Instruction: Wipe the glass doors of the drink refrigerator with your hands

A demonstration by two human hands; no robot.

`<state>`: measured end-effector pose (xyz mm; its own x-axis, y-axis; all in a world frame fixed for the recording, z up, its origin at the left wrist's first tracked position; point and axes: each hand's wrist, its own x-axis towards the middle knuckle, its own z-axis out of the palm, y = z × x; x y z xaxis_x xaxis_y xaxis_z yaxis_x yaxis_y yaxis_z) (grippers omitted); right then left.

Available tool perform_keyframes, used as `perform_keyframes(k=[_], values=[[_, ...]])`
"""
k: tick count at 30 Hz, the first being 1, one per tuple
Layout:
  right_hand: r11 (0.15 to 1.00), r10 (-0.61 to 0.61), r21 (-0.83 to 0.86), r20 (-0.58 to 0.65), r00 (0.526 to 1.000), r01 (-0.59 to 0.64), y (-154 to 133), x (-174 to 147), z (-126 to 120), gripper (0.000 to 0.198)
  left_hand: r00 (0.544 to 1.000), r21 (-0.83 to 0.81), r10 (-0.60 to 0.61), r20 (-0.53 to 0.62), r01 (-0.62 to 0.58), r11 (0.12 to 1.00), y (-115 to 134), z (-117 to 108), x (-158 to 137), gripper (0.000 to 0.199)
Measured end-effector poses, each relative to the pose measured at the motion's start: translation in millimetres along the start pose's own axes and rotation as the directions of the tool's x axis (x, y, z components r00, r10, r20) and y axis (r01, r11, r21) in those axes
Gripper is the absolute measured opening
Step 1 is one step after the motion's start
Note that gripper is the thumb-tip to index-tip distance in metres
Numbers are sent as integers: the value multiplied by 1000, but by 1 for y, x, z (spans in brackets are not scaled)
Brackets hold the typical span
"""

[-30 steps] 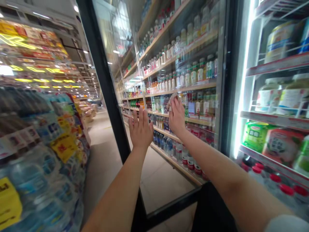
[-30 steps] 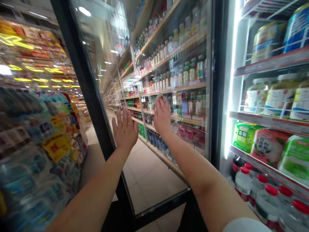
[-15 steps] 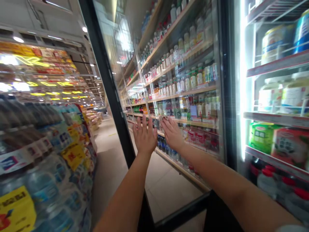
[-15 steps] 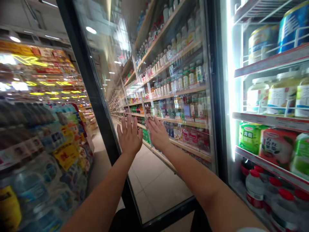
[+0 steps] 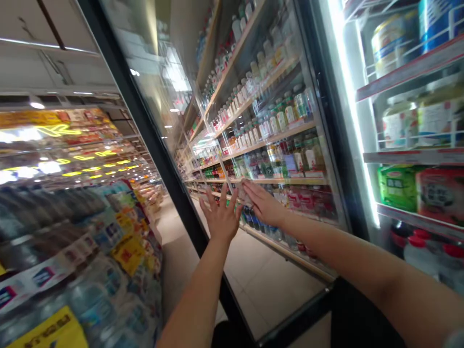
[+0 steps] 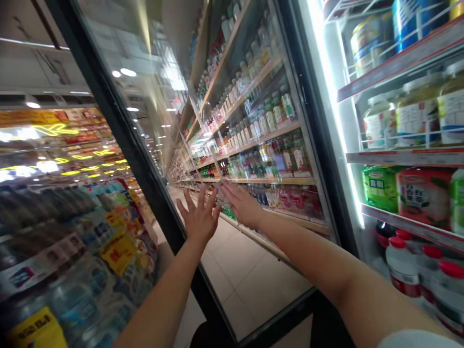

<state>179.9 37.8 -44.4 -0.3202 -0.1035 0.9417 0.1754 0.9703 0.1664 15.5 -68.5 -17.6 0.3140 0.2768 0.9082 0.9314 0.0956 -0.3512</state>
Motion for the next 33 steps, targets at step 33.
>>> perform_keyframes(k=[33], values=[[774,356,-466,-241,903,-429,98,-43,-40,63,996,89,-4,89,-3,996,-12,-9,79,55]])
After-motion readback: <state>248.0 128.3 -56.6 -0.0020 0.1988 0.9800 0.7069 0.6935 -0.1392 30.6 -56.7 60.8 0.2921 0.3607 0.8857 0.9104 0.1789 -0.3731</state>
